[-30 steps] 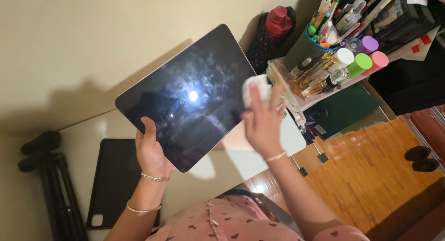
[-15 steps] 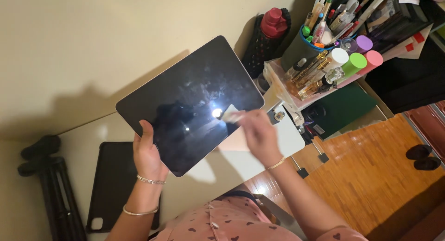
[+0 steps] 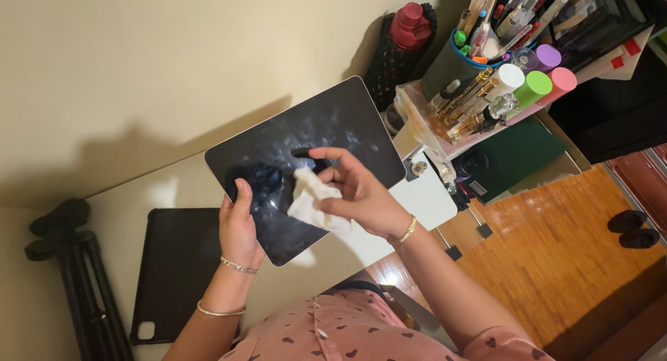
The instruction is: The recorder cleans a tablet and its case using wet wipes and a microfiber cloth.
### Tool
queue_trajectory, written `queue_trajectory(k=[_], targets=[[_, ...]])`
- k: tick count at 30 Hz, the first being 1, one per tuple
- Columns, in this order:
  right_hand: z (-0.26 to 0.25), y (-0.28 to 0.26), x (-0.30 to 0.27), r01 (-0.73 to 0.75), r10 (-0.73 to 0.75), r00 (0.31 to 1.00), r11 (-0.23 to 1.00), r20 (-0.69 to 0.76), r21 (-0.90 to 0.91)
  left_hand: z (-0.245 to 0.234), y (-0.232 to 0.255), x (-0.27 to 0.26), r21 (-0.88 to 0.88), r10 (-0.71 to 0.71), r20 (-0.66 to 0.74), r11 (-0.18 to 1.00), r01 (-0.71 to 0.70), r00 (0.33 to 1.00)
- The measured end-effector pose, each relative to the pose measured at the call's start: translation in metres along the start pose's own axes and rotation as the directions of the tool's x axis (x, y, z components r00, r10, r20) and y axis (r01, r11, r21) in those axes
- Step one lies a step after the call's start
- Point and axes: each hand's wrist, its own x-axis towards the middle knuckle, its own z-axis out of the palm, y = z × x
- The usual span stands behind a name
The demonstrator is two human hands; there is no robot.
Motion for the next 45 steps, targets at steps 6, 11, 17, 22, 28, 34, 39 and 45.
queue_trajectory(k=[6,11,17,22,28,34,39,45], targets=[[-0.001,0.008,0.010,0.168,-0.456,0.890,0.315,0.007,-0.934,-0.009,-0.007,0.007,0.199,0.074,-0.012,0.977,-0.070,0.997],[0.002,0.034,0.004,0.240,-0.682,0.710,0.000,0.176,-0.971,-0.030,-0.019,0.012,0.237,0.001,-0.081,0.971,0.019,0.997],[-0.043,0.063,-0.011,0.334,-0.593,0.732,-0.116,0.335,-0.936,-0.014,0.012,0.010,0.154,-0.012,-0.022,0.988,0.015,1.000],[0.010,0.054,-0.002,0.140,-0.695,0.705,-0.059,0.141,-0.988,-0.030,-0.010,0.018,0.175,-0.007,-0.039,0.984,0.013,0.999],[-0.056,0.128,-0.006,0.428,-0.609,0.760,0.207,0.227,-0.879,-0.029,-0.002,0.021,0.266,0.064,-0.020,0.962,-0.056,0.998],[0.012,0.083,0.029,0.200,-0.726,0.683,0.087,0.075,-0.976,-0.045,-0.030,0.026,0.336,-0.020,-0.103,0.940,0.053,0.995],[0.021,0.058,0.040,0.394,-0.578,0.757,0.034,0.304,-0.918,-0.071,-0.048,0.032,0.385,-0.026,-0.140,0.919,0.079,0.990],[0.067,0.051,0.046,0.427,-0.544,0.753,-0.027,0.372,-0.904,-0.039,-0.033,0.027,0.368,0.002,-0.102,0.929,0.035,0.995]])
